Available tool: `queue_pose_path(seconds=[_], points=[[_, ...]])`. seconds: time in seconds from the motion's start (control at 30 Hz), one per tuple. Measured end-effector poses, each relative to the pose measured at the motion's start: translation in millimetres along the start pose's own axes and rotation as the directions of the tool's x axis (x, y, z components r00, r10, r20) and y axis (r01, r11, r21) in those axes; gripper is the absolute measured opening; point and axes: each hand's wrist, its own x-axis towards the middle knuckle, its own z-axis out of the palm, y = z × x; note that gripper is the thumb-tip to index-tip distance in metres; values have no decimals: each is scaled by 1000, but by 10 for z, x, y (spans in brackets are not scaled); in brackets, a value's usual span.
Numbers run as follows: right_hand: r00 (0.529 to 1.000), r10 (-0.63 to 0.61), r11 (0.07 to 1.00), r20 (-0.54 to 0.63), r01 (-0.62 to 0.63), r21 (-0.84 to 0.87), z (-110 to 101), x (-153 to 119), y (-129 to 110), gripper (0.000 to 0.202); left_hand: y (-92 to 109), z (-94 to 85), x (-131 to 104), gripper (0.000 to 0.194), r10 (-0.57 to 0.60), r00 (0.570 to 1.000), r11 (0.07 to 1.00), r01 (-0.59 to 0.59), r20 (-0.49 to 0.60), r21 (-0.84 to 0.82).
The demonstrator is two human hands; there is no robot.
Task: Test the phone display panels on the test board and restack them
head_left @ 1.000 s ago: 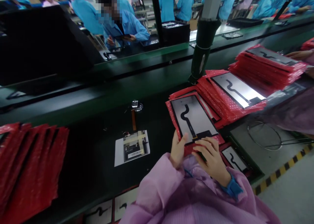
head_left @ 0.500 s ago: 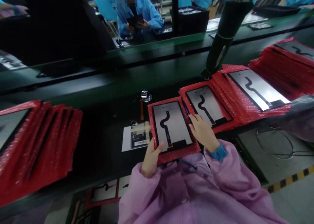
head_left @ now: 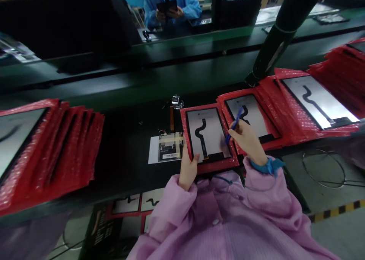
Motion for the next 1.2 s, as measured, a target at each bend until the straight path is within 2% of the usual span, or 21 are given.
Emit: queue_pose_path(seconds=[0.07, 0.1, 0.2, 0.27, 0.3, 0.37, 0.43, 0.53, 0.63, 0.7, 0.77, 0.83, 0.87, 0.93, 0.97, 1.03, 1.07, 1.1, 1.13, 1.17, 1.2], points=[[998, -17, 949, -59, 34, 313, -55, -203, -11, 16, 67, -1, -4, 68, 36, 999, 998, -37, 6, 50], [996, -19, 924, -90, 52, 379, -72, -314, -20, 21, 117, -31, -31, 66, 55, 998, 993, -56, 12, 103], [991, -14, 907, -137, 70, 414, -60, -638, -45, 24, 304, -199, -225, 48, 142, 990, 926, -131, -7, 354], [997, -27, 902, -67, 53, 428, 16, -820, -66, 23, 419, -299, -408, 38, 251, 968, 858, -227, 10, 461], [999, -49, 904, -11, 49, 426, 73, -895, -82, 23, 463, -323, -496, 37, 295, 952, 834, -296, 76, 465], [988, -122, 909, 95, 73, 410, 203, -1010, -124, 21, 507, -309, -641, 36, 341, 899, 814, -428, 274, 394], [970, -183, 906, 158, 104, 410, 322, -1077, -166, 21, 498, -241, -728, 38, 330, 849, 814, -477, 412, 331], [953, -195, 883, 234, 66, 465, 423, -1109, -189, 28, 445, -159, -767, 48, 290, 858, 827, -448, 425, 340], [945, -166, 871, 281, 7, 491, 461, -1141, -176, 33, 462, -190, -761, 49, 199, 865, 869, -373, 460, 326], [951, -140, 853, 277, -26, 521, 488, -1195, -185, 34, 540, -250, -759, 50, 102, 842, 905, -300, 530, 303], [955, -99, 807, 279, -87, 584, 515, -1255, -217, 34, 641, -311, -764, 51, 25, 797, 937, -229, 603, 265], [959, -64, 752, 275, -135, 645, 503, -1273, -248, 33, 717, -371, -779, 54, -7, 763, 962, -171, 646, 213], [972, -39, 733, 231, -129, 668, 467, -1254, -253, 32, 731, -407, -788, 55, -18, 754, 972, -140, 656, 187], [998, 25, 705, 53, -55, 707, 325, -1154, -230, 33, 698, -503, -801, 56, -67, 778, 990, -25, 625, 137], [994, 70, 695, -87, 13, 718, 229, -1083, -203, 34, 654, -559, -801, 57, -113, 802, 992, 63, 587, 106], [948, 126, 678, -292, 133, 723, 47, -935, -139, 36, 528, -660, -774, 59, -193, 876, 977, 212, 442, 5], [919, 131, 679, -373, 190, 709, -9, -871, -110, 31, 456, -692, -745, 60, -200, 924, 973, 228, 325, -49], [921, 101, 705, -377, 201, 680, -27, -817, -87, 25, 382, -702, -708, 59, -167, 967, 980, 184, 193, -77], [938, 58, 740, -341, 189, 646, -2, -772, -69, 19, 309, -691, -663, 57, -87, 994, 994, 91, 72, -56], [963, 7, 784, -270, 162, 599, 64, -733, -55, 16, 237, -659, -615, 55, 28, 999, 1000, -27, -24, 16], [981, -40, 829, -187, 137, 542, 161, -697, -41, 15, 166, -610, -565, 53, 159, 985, 981, -150, -65, 121]])
